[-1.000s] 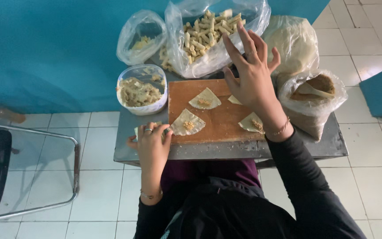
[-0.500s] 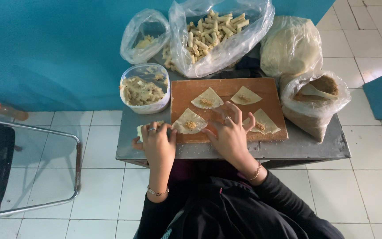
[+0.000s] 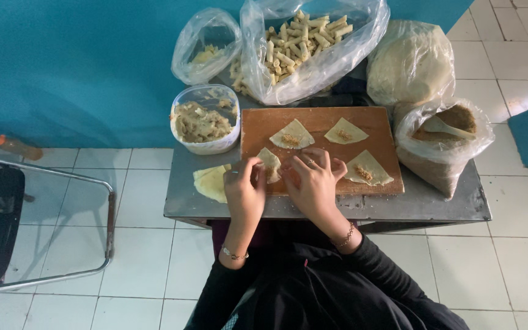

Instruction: The person spoons filling from a container onto triangular pastry wrappers laid on a wooden board, then folds the wrappers over the filling by hand and sets the folded pastries aside. They repeat the filling and folding cycle for multiple wrappers, taking new wrappers from a stack on the table.

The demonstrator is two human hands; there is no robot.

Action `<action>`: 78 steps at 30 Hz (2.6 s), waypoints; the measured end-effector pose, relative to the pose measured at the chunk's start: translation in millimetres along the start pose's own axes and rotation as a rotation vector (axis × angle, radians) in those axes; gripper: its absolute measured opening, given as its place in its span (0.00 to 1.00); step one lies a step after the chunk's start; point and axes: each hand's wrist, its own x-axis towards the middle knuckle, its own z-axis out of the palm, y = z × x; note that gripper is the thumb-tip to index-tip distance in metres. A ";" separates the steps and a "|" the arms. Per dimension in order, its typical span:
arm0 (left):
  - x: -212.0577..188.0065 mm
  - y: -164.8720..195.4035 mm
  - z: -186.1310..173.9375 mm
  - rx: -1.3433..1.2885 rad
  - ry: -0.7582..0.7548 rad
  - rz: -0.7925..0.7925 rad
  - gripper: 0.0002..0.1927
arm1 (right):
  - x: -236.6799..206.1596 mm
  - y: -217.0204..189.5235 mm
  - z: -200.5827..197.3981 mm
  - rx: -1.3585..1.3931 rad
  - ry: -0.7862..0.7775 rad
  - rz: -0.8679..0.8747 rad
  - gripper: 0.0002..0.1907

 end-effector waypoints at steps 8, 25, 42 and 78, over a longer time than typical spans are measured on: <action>1.1 3.9 -3.4 -0.077 -0.007 0.087 0.15 | 0.4 -1.8 3.1 0.056 0.021 0.022 0.20; 9.4 -12.2 -23.4 -0.164 -0.333 0.128 0.16 | -2.7 -6.5 -0.5 0.160 -0.116 -0.086 0.35; 21.1 -25.5 -20.8 -0.259 -0.311 0.109 0.04 | 16.5 14.0 -3.9 0.144 -0.226 -0.183 0.31; 27.7 -22.1 -25.1 0.140 -0.318 0.184 0.07 | 24.8 1.7 11.0 0.053 -0.164 -0.081 0.09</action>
